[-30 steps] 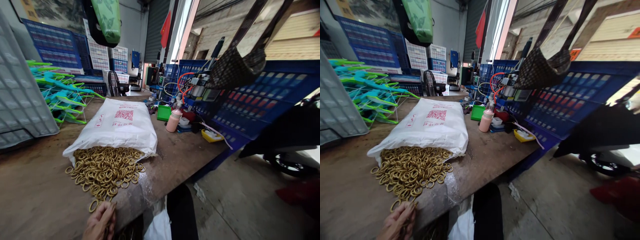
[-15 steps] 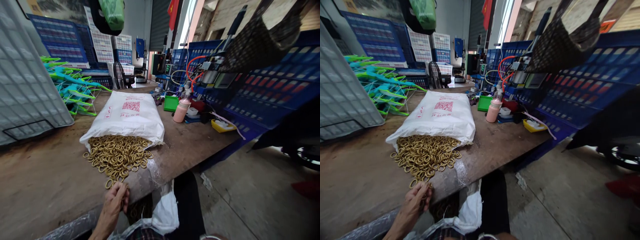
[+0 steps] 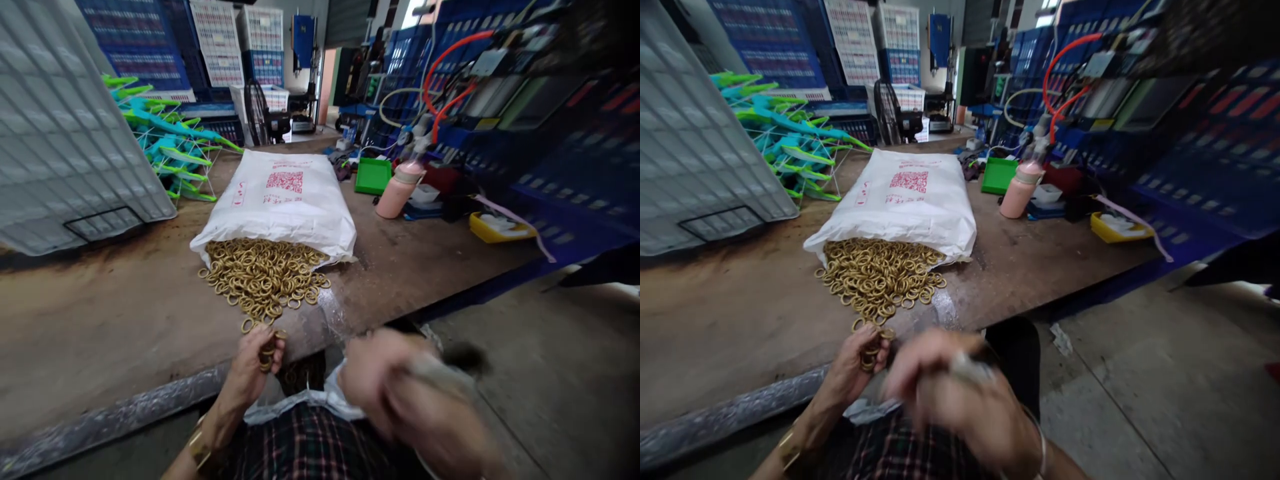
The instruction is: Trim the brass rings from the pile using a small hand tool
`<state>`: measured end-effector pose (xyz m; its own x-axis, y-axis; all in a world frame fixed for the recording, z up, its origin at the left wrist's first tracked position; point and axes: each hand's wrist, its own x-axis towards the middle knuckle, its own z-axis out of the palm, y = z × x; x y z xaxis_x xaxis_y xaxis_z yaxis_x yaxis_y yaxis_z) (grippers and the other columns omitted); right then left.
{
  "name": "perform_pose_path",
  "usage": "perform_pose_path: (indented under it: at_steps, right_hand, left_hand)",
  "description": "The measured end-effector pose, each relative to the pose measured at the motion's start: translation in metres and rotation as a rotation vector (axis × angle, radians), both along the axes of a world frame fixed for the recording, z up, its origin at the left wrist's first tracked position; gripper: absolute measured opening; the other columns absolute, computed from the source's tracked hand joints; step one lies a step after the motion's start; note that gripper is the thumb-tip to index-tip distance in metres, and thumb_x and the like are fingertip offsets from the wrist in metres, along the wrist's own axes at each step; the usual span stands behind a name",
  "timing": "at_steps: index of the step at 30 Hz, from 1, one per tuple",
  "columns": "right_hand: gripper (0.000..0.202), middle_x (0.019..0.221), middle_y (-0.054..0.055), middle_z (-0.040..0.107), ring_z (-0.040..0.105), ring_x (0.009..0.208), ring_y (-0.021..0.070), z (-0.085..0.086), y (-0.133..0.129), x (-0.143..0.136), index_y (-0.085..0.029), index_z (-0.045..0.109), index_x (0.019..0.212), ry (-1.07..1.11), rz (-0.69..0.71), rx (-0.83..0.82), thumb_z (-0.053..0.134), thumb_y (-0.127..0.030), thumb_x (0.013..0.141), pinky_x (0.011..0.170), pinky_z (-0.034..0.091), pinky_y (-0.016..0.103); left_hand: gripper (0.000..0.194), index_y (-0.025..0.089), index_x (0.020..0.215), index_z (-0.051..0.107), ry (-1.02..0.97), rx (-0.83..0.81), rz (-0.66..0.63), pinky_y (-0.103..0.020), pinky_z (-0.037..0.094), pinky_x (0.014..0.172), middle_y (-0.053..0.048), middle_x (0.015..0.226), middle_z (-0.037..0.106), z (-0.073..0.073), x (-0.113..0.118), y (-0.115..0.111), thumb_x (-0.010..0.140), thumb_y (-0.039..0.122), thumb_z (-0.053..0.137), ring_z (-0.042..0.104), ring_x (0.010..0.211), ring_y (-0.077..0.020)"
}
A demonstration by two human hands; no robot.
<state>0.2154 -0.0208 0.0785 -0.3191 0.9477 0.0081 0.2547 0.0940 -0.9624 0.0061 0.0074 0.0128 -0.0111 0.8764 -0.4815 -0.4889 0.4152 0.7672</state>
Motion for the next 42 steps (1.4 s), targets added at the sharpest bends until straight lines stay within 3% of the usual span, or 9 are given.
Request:
perform_pose_path:
  at_steps: [4,8,12,16,21,27,31,36,42]
  right_hand:
    - [0.029,0.057,-0.006,0.041,0.027,0.039,0.0043,-0.031,0.059,-0.039,-0.019,0.056,0.085,0.294,-0.061,-0.363,0.052,-0.047,0.079,0.037,0.021,0.018]
    - [0.039,0.051,-0.010,0.039,0.018,0.033,0.0019,-0.067,0.060,-0.060,-0.018,0.051,0.083,0.309,-0.016,-0.608,0.052,-0.056,0.075,0.032,0.011,0.017]
    - [0.040,0.048,-0.010,0.038,0.020,0.034,0.0020,-0.075,0.051,-0.073,-0.018,0.047,0.070,0.285,0.076,-0.566,0.049,-0.057,0.078,0.033,0.015,0.017]
    - [0.024,0.052,-0.009,0.043,0.025,0.036,0.0034,-0.076,0.054,-0.082,-0.018,0.051,0.076,0.273,0.086,-0.534,0.051,-0.042,0.079,0.036,0.019,0.018]
    - [0.015,0.056,-0.006,0.048,0.035,0.046,0.0055,-0.082,0.062,-0.080,-0.017,0.054,0.066,0.122,0.063,-0.364,0.048,-0.026,0.077,0.045,0.027,0.018]
    - [0.015,0.058,-0.005,0.050,0.045,0.056,0.0090,-0.079,0.067,-0.076,-0.016,0.057,0.067,-0.023,0.100,-0.207,0.047,-0.022,0.076,0.055,0.034,0.021]
    - [0.014,0.064,-0.005,0.053,0.048,0.058,0.0095,-0.077,0.071,-0.078,-0.016,0.060,0.082,0.010,0.068,-0.190,0.049,-0.022,0.075,0.058,0.037,0.021]
    - [0.019,0.074,-0.001,0.060,0.054,0.071,0.0115,-0.075,0.072,-0.079,-0.017,0.062,0.081,0.068,0.098,-0.058,0.048,-0.029,0.082,0.069,0.041,0.023]
    - [0.019,0.071,-0.002,0.061,0.054,0.066,0.0112,-0.071,0.069,-0.077,-0.018,0.061,0.086,0.055,0.101,-0.069,0.053,-0.034,0.081,0.064,0.042,0.022]
  left_hand:
    - [0.028,0.018,0.068,0.045,-0.130,0.024,0.010,-0.018,0.032,0.039,0.002,0.058,0.058,0.007,-0.002,-0.002,0.063,0.033,0.068,0.046,0.044,-0.0071]
    - [0.029,0.019,0.066,0.043,-0.106,0.059,-0.009,-0.017,0.031,0.038,0.002,0.060,0.057,0.007,-0.003,-0.005,0.063,0.032,0.069,0.046,0.045,-0.0070]
    - [0.030,0.019,0.064,0.043,-0.047,0.094,-0.018,-0.016,0.030,0.036,0.003,0.059,0.057,0.006,-0.004,-0.006,0.061,0.033,0.070,0.044,0.044,-0.0063]
    - [0.031,0.019,0.064,0.043,-0.030,0.057,-0.027,-0.016,0.030,0.036,0.003,0.057,0.056,0.004,-0.004,-0.009,0.060,0.033,0.070,0.045,0.043,-0.0063]
    - [0.033,0.020,0.076,0.045,0.037,0.029,0.006,-0.015,0.029,0.036,0.005,0.058,0.058,0.000,-0.001,-0.010,0.060,0.033,0.070,0.044,0.042,-0.0060]
    - [0.037,0.019,0.075,0.047,0.143,0.033,-0.046,-0.014,0.026,0.034,0.007,0.052,0.051,-0.003,0.000,-0.008,0.065,0.046,0.069,0.041,0.039,-0.0047]
    - [0.034,0.017,0.075,0.048,0.017,-0.036,-0.072,-0.013,0.025,0.035,0.006,0.054,0.051,-0.005,-0.004,-0.005,0.063,0.039,0.072,0.041,0.039,-0.0034]
    - [0.027,0.017,0.080,0.050,-0.217,-0.183,-0.035,-0.012,0.022,0.036,0.006,0.055,0.050,-0.002,-0.003,-0.001,0.064,0.024,0.071,0.043,0.039,-0.0031]
    - [0.019,0.017,0.082,0.050,-0.327,-0.257,-0.007,-0.011,0.020,0.036,0.006,0.054,0.047,0.005,0.001,0.005,0.069,0.015,0.064,0.041,0.037,-0.0025]
